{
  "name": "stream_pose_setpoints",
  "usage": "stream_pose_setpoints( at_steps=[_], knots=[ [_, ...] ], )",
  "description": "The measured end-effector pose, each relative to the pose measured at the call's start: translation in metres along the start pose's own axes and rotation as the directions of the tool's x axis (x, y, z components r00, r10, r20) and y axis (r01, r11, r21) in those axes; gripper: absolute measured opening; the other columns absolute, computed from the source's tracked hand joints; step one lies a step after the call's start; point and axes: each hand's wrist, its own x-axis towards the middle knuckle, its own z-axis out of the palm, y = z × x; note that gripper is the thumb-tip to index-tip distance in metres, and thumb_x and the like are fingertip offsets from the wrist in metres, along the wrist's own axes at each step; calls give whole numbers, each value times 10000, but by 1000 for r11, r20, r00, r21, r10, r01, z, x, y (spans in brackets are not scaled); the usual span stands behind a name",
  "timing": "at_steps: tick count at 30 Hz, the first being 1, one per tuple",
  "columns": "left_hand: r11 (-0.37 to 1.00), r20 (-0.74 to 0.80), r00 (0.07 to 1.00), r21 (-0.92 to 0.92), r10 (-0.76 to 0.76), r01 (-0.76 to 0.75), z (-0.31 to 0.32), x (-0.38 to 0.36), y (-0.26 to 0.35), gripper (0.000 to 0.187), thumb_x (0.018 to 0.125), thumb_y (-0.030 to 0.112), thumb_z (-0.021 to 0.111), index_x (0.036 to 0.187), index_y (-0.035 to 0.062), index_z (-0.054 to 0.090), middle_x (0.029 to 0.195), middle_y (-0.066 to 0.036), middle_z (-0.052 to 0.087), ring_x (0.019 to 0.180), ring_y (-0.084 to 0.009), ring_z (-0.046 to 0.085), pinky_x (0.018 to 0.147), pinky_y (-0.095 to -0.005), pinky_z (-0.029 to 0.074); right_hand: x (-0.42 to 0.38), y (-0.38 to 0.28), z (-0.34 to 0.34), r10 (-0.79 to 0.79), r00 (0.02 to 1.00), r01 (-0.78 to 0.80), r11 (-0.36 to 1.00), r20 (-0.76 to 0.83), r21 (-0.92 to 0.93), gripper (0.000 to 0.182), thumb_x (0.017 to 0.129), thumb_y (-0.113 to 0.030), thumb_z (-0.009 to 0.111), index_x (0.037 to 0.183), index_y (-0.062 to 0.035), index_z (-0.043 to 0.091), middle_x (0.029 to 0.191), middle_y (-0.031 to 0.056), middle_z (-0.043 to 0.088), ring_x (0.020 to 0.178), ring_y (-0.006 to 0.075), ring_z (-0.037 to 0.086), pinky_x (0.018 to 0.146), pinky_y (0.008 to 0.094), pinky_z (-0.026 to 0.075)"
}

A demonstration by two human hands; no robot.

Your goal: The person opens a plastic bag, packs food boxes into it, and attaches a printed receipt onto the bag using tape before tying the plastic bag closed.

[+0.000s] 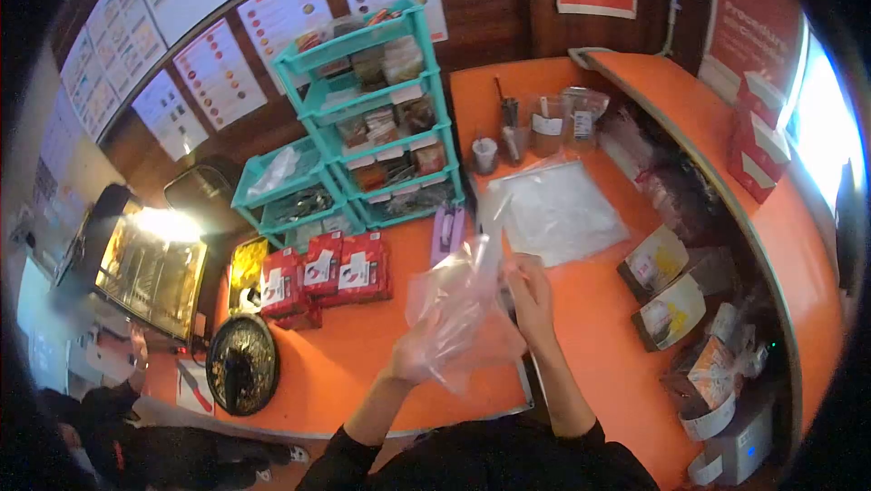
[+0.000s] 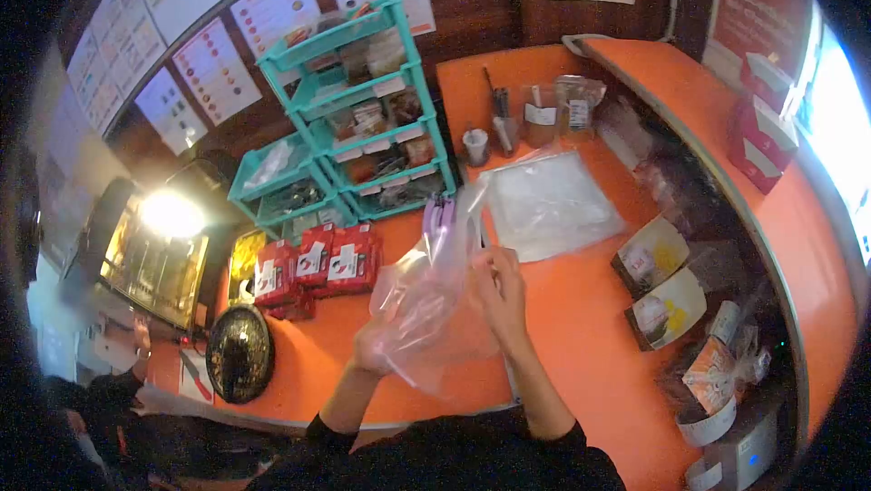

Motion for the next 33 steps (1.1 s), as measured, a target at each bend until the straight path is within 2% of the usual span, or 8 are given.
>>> stream_pose_setpoints(
  at_steps=[8, 16, 19, 21, 24, 26, 30, 33],
  knots=[
    [993, 26, 993, -36, 114, -113, -65, -106, 12, 518, 939, 326, 434, 1358, 32, 349, 1318, -153, 452, 1191, -292, 458, 1021, -423, 351, -14, 75, 102, 310, 600, -776, 451, 737, 441, 234, 900, -236, 555, 1033, -43, 565, 971, 37, 587, 892, 130, 570, 767, 273, 466],
    [919, -98, 923, -100, 372, -381, -134, -218, 34, 472, 942, 312, 433, 1320, 31, 408, 1269, -164, 494, 1150, -297, 491, 984, -428, 391, -21, 90, 73, 534, 226, -912, 409, 815, -16, 238, 870, -242, 587, 1040, -76, 606, 937, 57, 608, 778, 138, 582, 685, 262, 480],
    [919, -148, 916, -70, 374, -387, -148, -222, 36, 456, 943, 306, 432, 1306, 31, 431, 1250, -168, 510, 1135, -299, 504, 971, -430, 405, -30, 62, 39, 726, 345, -934, 331, 595, 138, 184, 833, -248, 652, 895, -79, 617, 866, 47, 634, 770, 127, 596, 679, 255, 462],
    [937, -261, 904, 2, 338, -349, -156, -211, 34, 437, 940, 311, 439, 1270, 25, 467, 1209, -169, 536, 1080, -298, 531, 925, -430, 431, -24, 83, 13, 19, 294, -880, 395, 956, 263, 177, 782, -189, 700, 881, -68, 617, 828, 35, 637, 753, 124, 596, 654, 260, 465],
    [967, -469, 846, 113, 254, -227, -201, -200, 13, 412, 931, 329, 460, 1174, 9, 552, 1104, -168, 598, 930, -294, 602, 801, -426, 492, -22, 60, -5, 188, 335, -848, 486, 923, 209, 196, 751, -151, 724, 871, -53, 605, 819, 31, 637, 741, 119, 595, 641, 261, 465],
    [321, -665, 730, 733, 155, 600, -266, -206, -12, 426, 910, 349, 506, 1100, -22, 589, 1028, -152, 635, 797, -257, 629, 687, -394, 506, -18, 30, 0, 346, 470, -779, 595, 812, 197, 208, 736, -132, 741, 870, -39, 612, 825, 29, 640, 748, 112, 596, 648, 259, 466],
    [258, -477, 803, 877, 357, 406, -140, -135, -15, 379, 916, 348, 537, 1060, 2, 596, 887, -87, 628, 806, -185, 605, 733, -318, 498, -24, 16, 25, 373, 566, -610, 790, 735, 68, 190, 787, -165, 713, 887, -17, 646, 854, 15, 647, 764, 88, 588, 668, 253, 472],
    [685, -440, 866, 708, 237, 172, -72, -101, -9, 306, 922, 325, 543, 967, 24, 582, 798, -30, 587, 723, -154, 577, 657, -285, 477, -44, 1, 57, 216, 525, -544, 829, 824, 130, 223, 818, -213, 691, 813, 3, 636, 768, 5, 631, 691, 74, 565, 586, 259, 455]
  ],
)
